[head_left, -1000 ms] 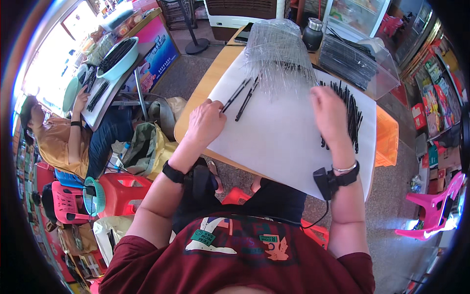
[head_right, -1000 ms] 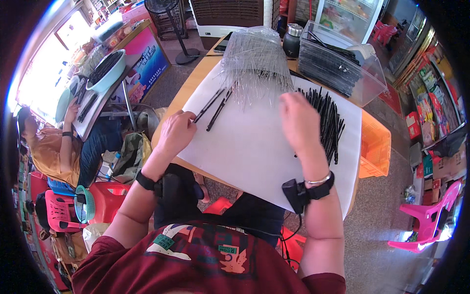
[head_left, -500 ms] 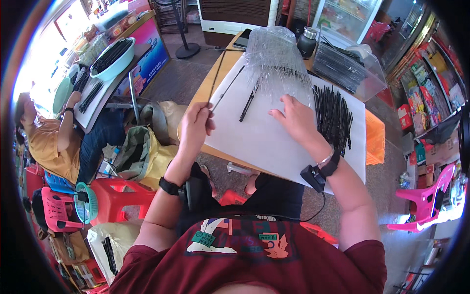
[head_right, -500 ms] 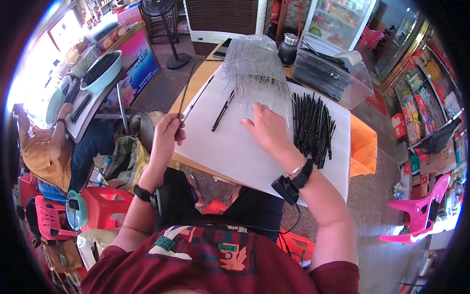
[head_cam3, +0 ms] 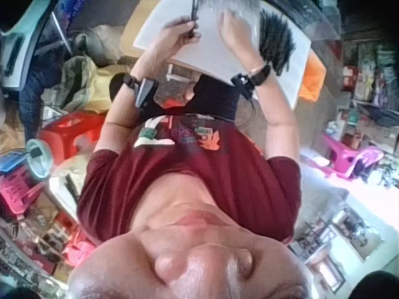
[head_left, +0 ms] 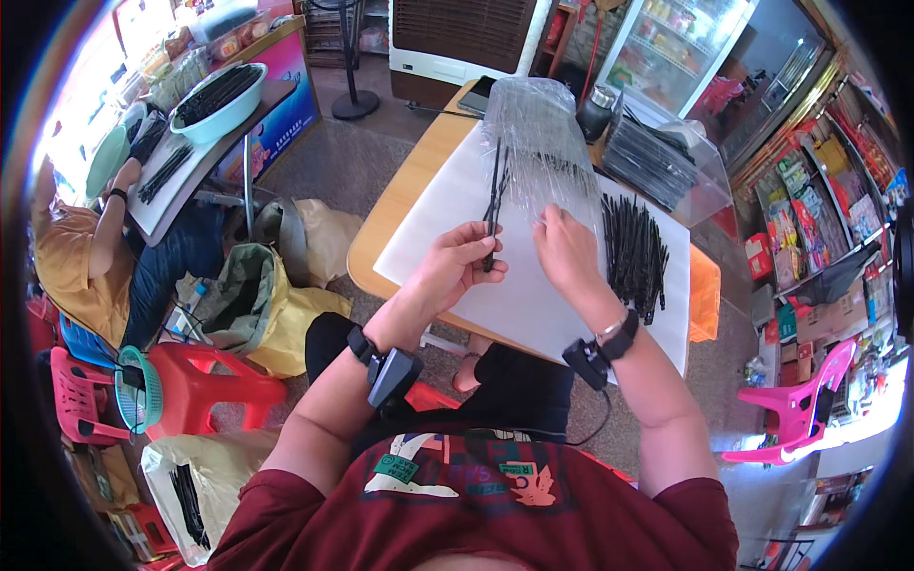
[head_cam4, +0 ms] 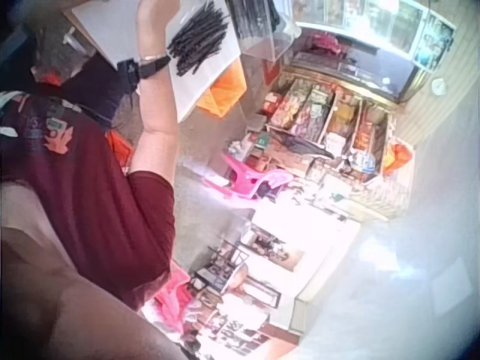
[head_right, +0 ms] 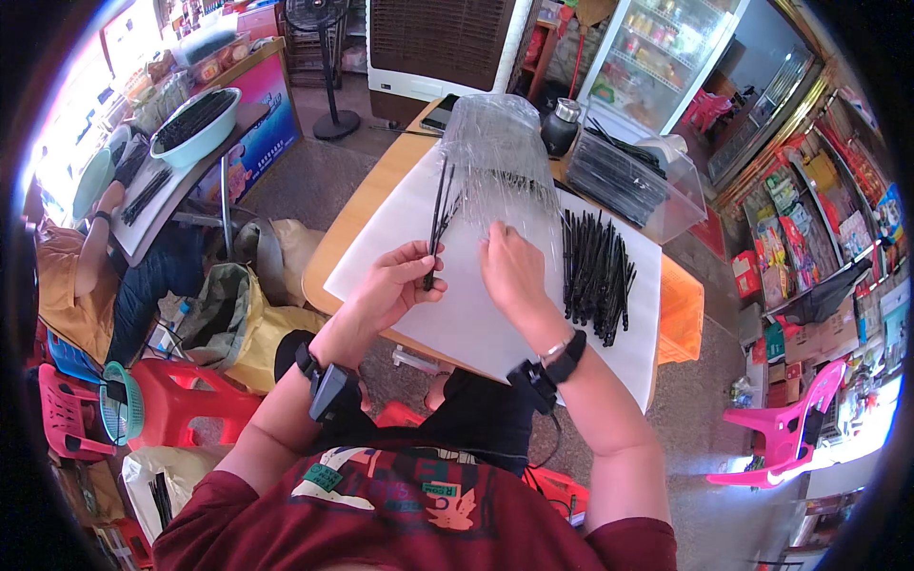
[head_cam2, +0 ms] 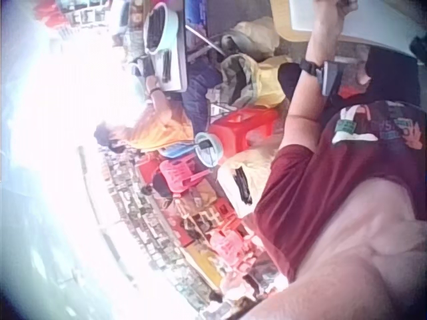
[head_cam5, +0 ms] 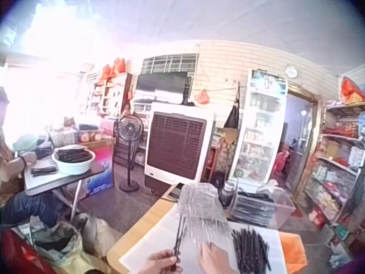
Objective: The recorder is sorting and assembling black plastic components (zip ties or rods) at a table.
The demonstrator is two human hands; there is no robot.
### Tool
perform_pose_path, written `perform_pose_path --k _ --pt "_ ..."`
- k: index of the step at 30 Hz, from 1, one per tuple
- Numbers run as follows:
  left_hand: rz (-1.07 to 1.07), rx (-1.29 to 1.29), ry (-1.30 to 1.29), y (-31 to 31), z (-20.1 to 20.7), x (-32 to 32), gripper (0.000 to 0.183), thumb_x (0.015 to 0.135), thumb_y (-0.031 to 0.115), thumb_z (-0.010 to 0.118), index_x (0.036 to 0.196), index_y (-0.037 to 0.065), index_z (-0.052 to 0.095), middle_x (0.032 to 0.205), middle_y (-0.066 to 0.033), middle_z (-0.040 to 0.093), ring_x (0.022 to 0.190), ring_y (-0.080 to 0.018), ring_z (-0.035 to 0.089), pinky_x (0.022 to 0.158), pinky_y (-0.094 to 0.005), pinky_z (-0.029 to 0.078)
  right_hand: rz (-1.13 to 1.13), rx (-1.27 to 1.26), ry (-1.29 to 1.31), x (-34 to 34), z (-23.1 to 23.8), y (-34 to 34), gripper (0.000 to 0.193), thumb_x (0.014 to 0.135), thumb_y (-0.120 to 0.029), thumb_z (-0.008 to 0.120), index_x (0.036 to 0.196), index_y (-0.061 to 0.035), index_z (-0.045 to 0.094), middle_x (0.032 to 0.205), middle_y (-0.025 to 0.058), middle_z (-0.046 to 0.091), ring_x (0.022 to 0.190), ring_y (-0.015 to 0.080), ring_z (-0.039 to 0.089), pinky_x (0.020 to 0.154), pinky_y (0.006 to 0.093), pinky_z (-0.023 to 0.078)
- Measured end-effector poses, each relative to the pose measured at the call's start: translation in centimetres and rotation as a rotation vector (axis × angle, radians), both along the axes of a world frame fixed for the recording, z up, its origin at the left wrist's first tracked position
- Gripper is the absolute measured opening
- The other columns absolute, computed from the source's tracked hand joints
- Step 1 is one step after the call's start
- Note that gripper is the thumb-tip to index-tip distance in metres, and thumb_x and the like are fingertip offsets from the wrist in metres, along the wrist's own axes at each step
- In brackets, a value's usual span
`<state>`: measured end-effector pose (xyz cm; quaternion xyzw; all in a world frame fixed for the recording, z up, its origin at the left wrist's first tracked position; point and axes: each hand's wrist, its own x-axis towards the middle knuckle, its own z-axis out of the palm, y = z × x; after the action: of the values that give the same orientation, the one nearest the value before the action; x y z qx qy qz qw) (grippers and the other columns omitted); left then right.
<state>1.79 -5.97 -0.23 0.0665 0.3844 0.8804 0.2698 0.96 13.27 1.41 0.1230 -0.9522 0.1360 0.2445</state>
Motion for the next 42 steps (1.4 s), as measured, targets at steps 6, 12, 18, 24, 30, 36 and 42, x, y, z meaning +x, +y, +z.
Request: perform_pose_path --k 6,12,18,24,30,36,42 --pt "-0.009 -0.037 -0.001 1.5 0.0 -1.0 0.019 0.093 0.007 0.049 0.112 0.001 0.05 0.09 -0.0072 0.056 0.076 -0.021 0.063 0.071 -0.0316 0.055 -0.058 0.031 -0.025 -3.6 -1.9 1.0 0.012 0.078 -0.003 0.055 0.086 0.0018 0.05 0.074 0.0204 0.062 0.066 0.0371 0.063 0.059 0.0444 0.05" --pt "0.011 -0.119 0.037 0.7 0.0 -1.3 0.022 0.094 0.009 0.049 0.115 0.002 0.05 0.089 -0.007 0.056 0.076 -0.0197 0.063 0.069 -0.0311 0.056 -0.067 0.092 -0.098 2.8 -1.1 2.9 0.005 0.083 -0.006 0.051 0.085 -0.001 0.05 0.07 0.0178 0.062 0.059 0.0355 0.062 0.051 0.0443 0.048" --pt "0.06 -0.148 0.071 1.9 -1.0 -1.8 0.023 0.095 0.008 0.047 0.117 0.002 0.048 0.089 -0.0063 0.056 0.077 -0.0178 0.063 0.069 -0.0299 0.056 -0.062 0.144 -0.04 6.8 -1.3 3.7 0.009 0.076 -0.001 0.057 0.082 -0.002 0.051 0.066 0.0116 0.057 0.058 0.0284 0.06 0.051 0.0378 0.049" --pt "0.047 -0.223 0.188 1.5 -1.2 -1.5 0.024 0.094 0.007 0.049 0.116 -0.001 0.05 0.088 -0.0065 0.055 0.076 -0.0168 0.062 0.067 -0.0281 0.055 -0.066 -0.074 0.26 3.7 3.1 3.8 0.009 0.077 -0.001 0.06 0.082 -0.0053 0.054 0.071 0.0098 0.054 0.063 0.0271 0.057 0.055 0.0378 0.046" --pt "0.035 -0.238 0.198 1.8 -0.9 -1.5 0.023 0.094 0.008 0.049 0.115 -0.001 0.051 0.088 -0.0061 0.055 0.076 -0.0161 0.062 0.066 -0.0279 0.054 0.125 -0.167 0.399 0.7 4.4 2.2 0.011 0.076 0.0 0.062 0.084 -0.0047 0.057 0.08 0.0077 0.057 0.072 0.0253 0.057 0.059 0.0352 0.048" --pt "0.109 -0.176 0.163 1.8 -1.6 -1.7 0.021 0.094 0.008 0.049 0.114 0.0 0.052 0.088 -0.006 0.057 0.075 -0.0151 0.061 0.063 -0.0271 0.053 0.549 -0.207 0.213 -0.5 1.6 0.9 0.013 0.077 -0.003 0.06 0.089 -0.0051 0.056 0.086 0.0076 0.06 0.076 0.0256 0.059 0.061 0.0341 0.049" --pt "0.165 -0.141 0.138 1.5 -1.9 -1.7 0.025 0.093 0.005 0.05 0.117 -0.001 0.049 0.088 -0.0064 0.056 0.075 -0.0161 0.062 0.063 -0.0275 0.053 0.725 -0.145 0.219 2.7 2.3 1.0 0.017 0.078 -0.005 0.061 0.093 -0.0045 0.054 0.086 0.0087 0.061 0.072 0.0264 0.06 0.059 0.0329 0.05"
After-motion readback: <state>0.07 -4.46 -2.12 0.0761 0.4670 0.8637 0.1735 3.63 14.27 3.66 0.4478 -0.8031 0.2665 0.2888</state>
